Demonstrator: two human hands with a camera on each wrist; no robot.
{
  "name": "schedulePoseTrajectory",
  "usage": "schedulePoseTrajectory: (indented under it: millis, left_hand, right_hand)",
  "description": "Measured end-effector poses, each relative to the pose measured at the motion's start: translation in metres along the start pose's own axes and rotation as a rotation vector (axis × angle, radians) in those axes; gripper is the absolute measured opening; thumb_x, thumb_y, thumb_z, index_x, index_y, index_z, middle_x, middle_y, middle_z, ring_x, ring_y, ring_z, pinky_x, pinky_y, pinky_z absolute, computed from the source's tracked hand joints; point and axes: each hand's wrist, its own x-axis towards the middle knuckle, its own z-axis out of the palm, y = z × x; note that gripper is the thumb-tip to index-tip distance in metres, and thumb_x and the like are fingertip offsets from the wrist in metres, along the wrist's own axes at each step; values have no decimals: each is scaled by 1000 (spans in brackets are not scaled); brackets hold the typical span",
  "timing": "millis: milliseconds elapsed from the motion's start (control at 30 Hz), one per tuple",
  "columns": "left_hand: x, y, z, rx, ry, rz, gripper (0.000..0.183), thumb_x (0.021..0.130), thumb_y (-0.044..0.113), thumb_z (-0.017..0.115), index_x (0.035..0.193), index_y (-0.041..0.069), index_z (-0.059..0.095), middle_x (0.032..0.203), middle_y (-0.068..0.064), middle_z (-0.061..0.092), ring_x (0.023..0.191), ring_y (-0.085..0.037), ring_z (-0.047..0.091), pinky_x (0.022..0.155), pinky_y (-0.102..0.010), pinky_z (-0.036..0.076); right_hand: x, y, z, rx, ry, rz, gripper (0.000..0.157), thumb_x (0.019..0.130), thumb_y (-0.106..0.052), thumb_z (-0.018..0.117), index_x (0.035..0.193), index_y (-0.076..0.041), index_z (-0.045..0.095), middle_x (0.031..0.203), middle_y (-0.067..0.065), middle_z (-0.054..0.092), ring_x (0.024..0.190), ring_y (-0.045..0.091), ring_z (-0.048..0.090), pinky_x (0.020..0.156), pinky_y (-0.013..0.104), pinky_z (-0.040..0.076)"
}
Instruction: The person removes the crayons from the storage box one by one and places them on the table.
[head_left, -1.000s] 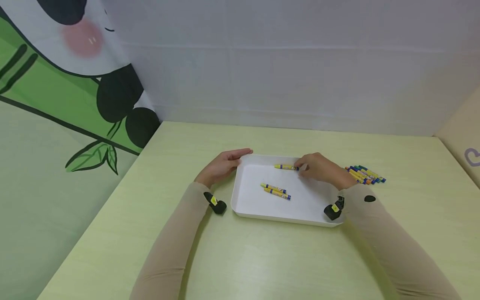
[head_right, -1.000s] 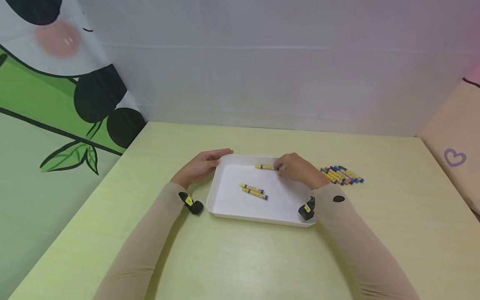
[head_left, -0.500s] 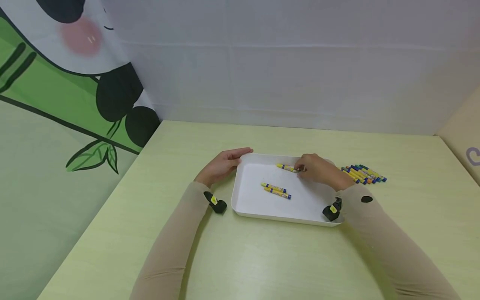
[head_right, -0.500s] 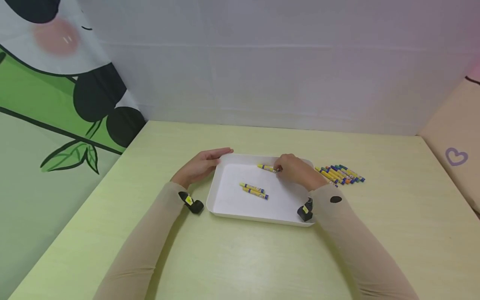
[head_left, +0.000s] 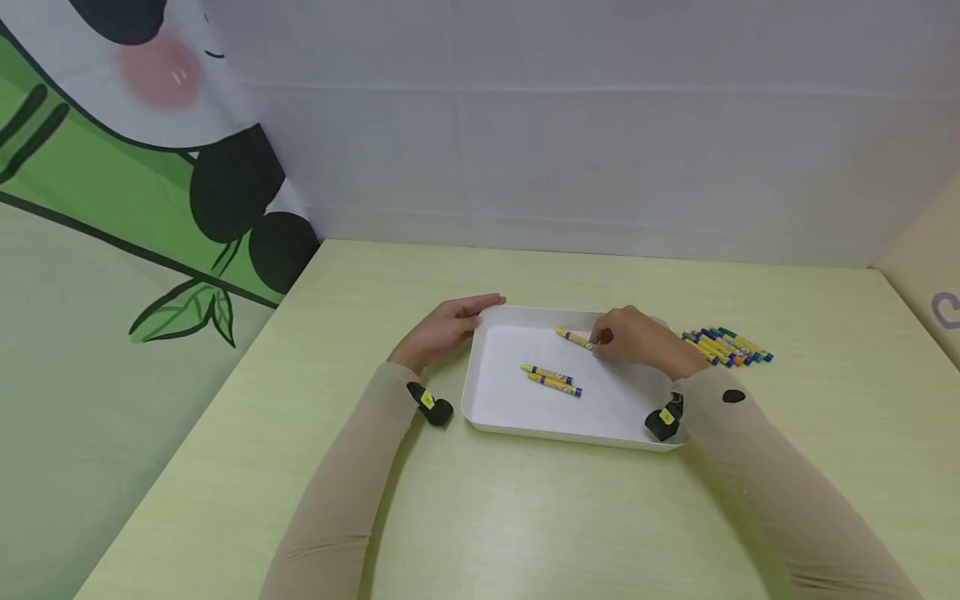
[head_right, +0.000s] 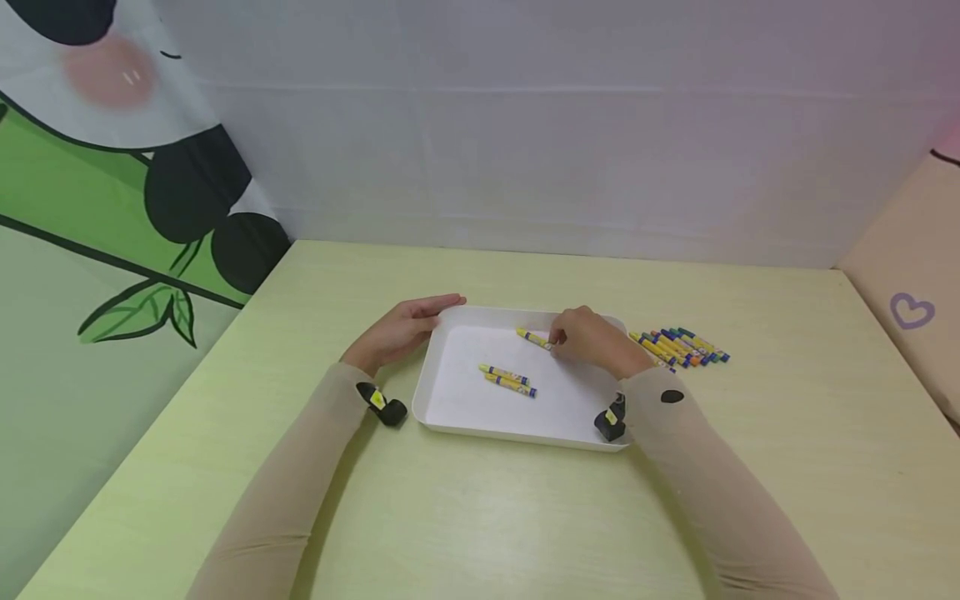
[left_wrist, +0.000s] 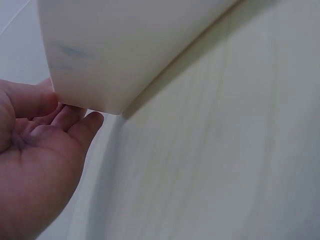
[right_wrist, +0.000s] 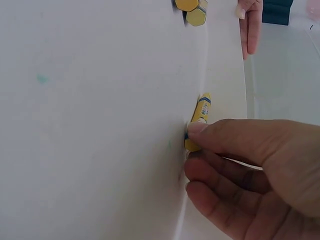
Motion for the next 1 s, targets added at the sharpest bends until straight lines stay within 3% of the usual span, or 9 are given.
schedulePoseTrajectory:
  millis: [400, 700, 1000]
  left_hand:
    - [0, 0, 2, -2, 4, 5, 48, 101, -3, 37, 145, 13, 44, 152, 1, 40, 141, -17, 36, 115, -38, 33]
    - [0, 0, 2, -5, 9, 6, 47, 101, -2, 37, 145, 13, 44, 152, 1, 40, 141, -16, 35, 115, -37, 33]
    - [1, 0, 2, -6, 6, -4, 47, 101, -2, 37, 145, 13, 44, 153, 1, 40, 141, -17, 35, 115, -37, 32]
  right_hand:
    - [-1, 4, -1, 28, 8, -25, 11, 87, -7, 68, 96, -4, 73, 93, 7, 70, 82, 16, 61, 75, 34, 53]
    - [-2, 12, -3, 72, 61, -143, 12, 85, -3, 68, 96, -3, 74, 94, 9, 71, 84, 17, 62, 76, 32, 55]
    - [-10, 10, -16, 122, 76, -163, 14, 84, -4, 71, 98, -6, 74, 94, 5, 71, 84, 15, 64, 75, 30, 56]
